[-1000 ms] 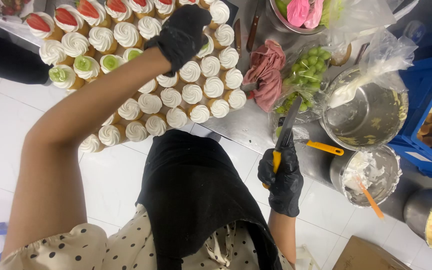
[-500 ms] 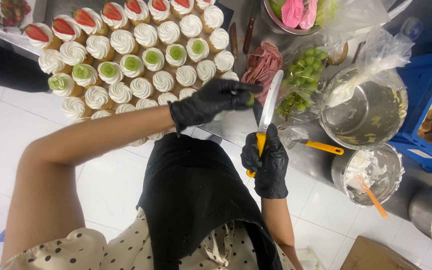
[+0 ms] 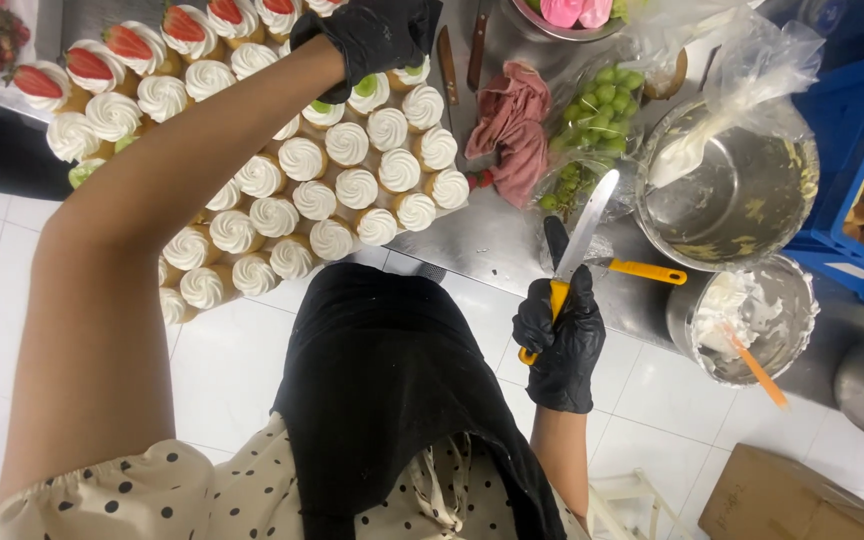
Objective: Decorating a large tray of frosted cupcakes with sliced strawberries, green grapes, and blueberries.
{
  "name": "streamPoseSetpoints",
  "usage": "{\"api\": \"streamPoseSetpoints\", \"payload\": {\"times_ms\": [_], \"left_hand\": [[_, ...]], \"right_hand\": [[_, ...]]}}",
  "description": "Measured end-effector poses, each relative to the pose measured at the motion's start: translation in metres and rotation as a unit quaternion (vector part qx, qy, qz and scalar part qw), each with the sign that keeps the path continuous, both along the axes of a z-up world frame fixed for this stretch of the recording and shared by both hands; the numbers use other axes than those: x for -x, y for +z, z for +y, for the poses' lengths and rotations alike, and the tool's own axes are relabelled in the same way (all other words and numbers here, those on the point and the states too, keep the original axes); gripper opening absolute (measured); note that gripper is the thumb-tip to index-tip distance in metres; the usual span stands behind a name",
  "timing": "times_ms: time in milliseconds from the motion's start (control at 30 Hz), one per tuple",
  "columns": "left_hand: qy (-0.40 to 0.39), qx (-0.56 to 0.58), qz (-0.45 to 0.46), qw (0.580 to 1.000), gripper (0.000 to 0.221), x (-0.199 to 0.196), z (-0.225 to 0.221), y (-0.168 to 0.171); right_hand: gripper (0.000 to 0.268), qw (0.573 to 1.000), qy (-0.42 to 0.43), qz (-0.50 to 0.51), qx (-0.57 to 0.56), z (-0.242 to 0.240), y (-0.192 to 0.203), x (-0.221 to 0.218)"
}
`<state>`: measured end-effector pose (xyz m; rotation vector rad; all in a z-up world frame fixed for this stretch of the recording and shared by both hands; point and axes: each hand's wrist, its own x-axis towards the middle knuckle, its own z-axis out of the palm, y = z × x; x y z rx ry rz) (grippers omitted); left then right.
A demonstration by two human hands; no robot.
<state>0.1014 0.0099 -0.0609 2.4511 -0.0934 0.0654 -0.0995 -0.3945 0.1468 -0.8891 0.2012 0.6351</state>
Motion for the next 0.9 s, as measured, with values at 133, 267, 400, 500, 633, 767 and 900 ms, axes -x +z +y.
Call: {"api": "streamPoseSetpoints", "payload": {"times_ms": [133, 267, 400, 500, 633, 767, 900], "left_hand": [[-0.003, -0.053, -0.053, 0.997, 0.038, 0.002, 0.005, -0.002], [-0.056, -0.053, -0.105, 0.991, 0.014, 0.024, -0.008, 0.037], [-0.063, -0.193, -0.24, 0.949, 0.009, 0.04, -0.087, 0.094], [-0.206, 0.007, -0.024, 0.978, 0.009, 0.052, -0.183, 0.107], [-0.288, 0.049, 0.001, 0.956, 0.01, 0.032, -0.283, -0.031], [-0.109, 0.048, -0.015, 0.993, 0.017, -0.03, -0.372, -0.282], [-0.172, 0.353, 0.116, 0.912, 0.05, -0.016, -0.338, -0.266]], "right_hand": [[0.069, 1.0, -0.023, -0.014, -0.012, -0.01, 0.003, 0.002], [0.068, 0.998, -0.053, -0.02, -0.009, -0.026, 0.007, 0.003], [0.067, 0.994, -0.1, -0.025, -0.022, -0.057, 0.004, 0.002], [0.067, 0.989, -0.138, -0.042, -0.03, -0.081, -0.003, 0.003], [0.066, 0.985, -0.167, -0.043, -0.022, -0.101, -0.008, 0.006], [0.067, 0.981, -0.187, -0.05, -0.007, -0.114, -0.003, 0.012], [0.068, 0.974, -0.219, -0.053, -0.01, -0.139, -0.012, 0.018]]}}
